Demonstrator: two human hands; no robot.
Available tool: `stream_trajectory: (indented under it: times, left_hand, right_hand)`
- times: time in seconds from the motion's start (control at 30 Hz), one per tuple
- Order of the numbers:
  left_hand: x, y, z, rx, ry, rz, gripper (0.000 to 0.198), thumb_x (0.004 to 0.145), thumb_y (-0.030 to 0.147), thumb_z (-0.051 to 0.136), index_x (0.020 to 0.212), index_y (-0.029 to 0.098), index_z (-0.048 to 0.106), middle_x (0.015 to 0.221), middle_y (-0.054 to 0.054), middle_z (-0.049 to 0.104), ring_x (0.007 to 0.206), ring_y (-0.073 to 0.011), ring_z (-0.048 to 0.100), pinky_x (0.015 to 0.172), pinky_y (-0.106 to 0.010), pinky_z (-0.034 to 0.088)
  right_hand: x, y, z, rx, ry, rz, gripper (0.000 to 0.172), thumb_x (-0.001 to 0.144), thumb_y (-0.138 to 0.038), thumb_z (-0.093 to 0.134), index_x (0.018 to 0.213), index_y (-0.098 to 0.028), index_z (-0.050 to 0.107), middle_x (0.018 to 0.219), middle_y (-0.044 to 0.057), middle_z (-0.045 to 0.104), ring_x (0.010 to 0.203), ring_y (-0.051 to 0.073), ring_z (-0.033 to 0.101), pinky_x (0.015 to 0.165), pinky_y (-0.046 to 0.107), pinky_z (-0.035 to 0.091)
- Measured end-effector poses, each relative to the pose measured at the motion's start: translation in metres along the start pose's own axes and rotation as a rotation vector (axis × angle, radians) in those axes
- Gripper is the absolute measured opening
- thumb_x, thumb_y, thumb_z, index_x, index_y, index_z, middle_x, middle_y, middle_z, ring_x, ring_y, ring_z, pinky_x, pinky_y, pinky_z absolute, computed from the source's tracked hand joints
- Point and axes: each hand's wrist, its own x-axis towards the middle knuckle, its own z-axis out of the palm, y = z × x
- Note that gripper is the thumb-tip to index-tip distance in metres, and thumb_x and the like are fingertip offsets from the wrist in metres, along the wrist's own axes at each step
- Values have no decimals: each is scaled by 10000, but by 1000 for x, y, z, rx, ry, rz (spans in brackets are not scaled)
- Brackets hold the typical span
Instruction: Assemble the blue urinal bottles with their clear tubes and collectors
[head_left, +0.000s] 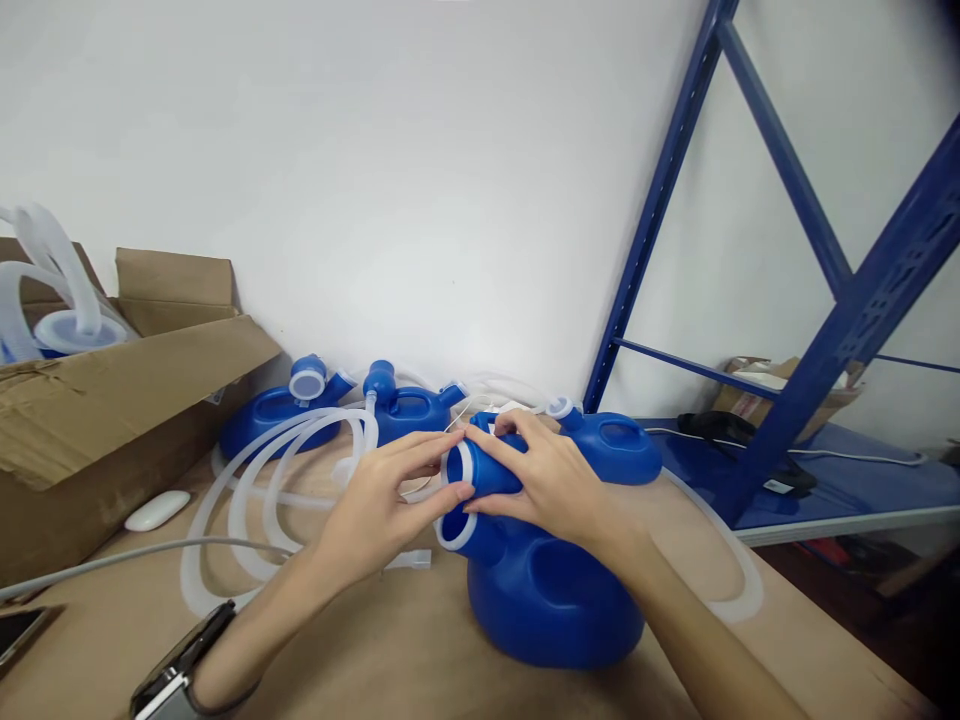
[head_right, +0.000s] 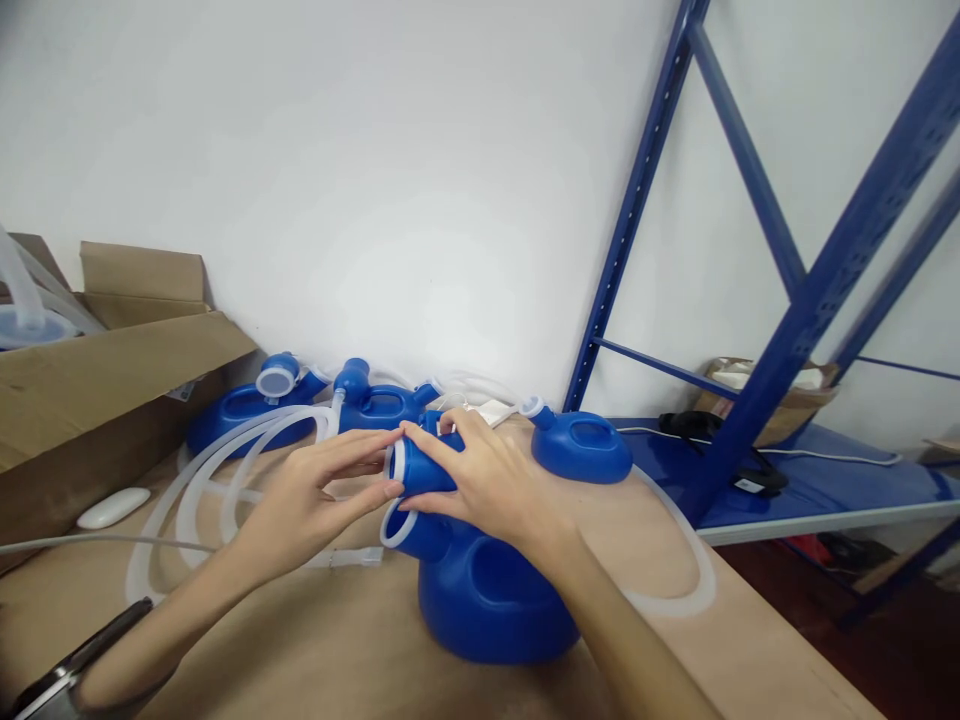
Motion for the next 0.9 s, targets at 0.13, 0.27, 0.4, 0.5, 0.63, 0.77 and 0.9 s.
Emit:
stream_trajectory:
  times: [0.13, 0.27, 0.4, 0.5, 0.63, 0.77, 0.9]
  left_hand:
    - [1, -3, 0, 31, -26, 9, 451, 878, 422, 729, 1298, 258, 703, 1217, -46, 754, 987, -223, 745, 843, -345, 664]
    - [2, -6, -1, -10, -13, -71, 483, 796, 412, 794, 1248, 260, 722, 1180, -40, 770, 1009, -243, 758, 860, -357, 665]
    - [2, -5, -1, -53, 56, -130, 455, 739, 365, 820, 1166, 229, 740, 1151, -56, 773, 984, -254, 764, 847, -371, 672]
    - [3, -3, -4, -132, 100, -172, 471, 733, 368, 825, 1168, 215, 729, 1121, -66, 775, 981, -270, 763, 840, -388, 676]
    - [2, -5, -7, -160, 109, -146, 467, 750, 375, 831, 1180, 240, 710, 1157, -58, 743, 1007, -262, 743, 873, -397, 664]
    - [0, -6, -9, -118, -31, -65, 409, 787, 329, 798, 1183, 291, 701, 1237, -48, 663, 1089, -256, 687, 880, -376, 647]
    - [-5, -2, -7, -139, -87, -69, 560, 828, 333, 748, 1361, 342, 578, 1386, -62, 570, 1193, -308, 617, 908, -413, 608]
  right_hand:
    - [-1, -3, 12, 26, 74, -27, 721, 870, -669, 639, 1424, -211, 587, 1140, 142, 636, 998, 273, 657, 750, 373, 588]
    - [0, -8, 18, 54, 183, -29, 764, 850, -681, 653, 1424, -181, 581, 1170, 161, 668, 1058, 309, 671, 788, 409, 594]
    - [2, -6, 16, 216, 292, 32, 856, 758, -713, 736, 1439, -229, 548, 1216, 143, 655, 1123, 320, 657, 922, 450, 570]
    - [1, 8, 14, 353, 343, 193, 854, 644, -721, 820, 1315, -234, 615, 1209, 133, 645, 1136, 344, 637, 986, 498, 531]
    - [-2, 29, 13, 766, 138, 366, 808, 632, -714, 831, 1257, -253, 612, 1234, 97, 656, 1083, 312, 665, 918, 447, 562]
    - [0, 32, 11, 1075, 17, 301, 747, 677, -660, 835, 1265, -249, 625, 1337, 93, 629, 1220, 318, 617, 1011, 437, 518]
    - [4, 4, 8, 1108, 151, 310, 671, 634, -484, 919, 1194, -247, 636, 1299, 81, 644, 1214, 304, 615, 1005, 424, 522]
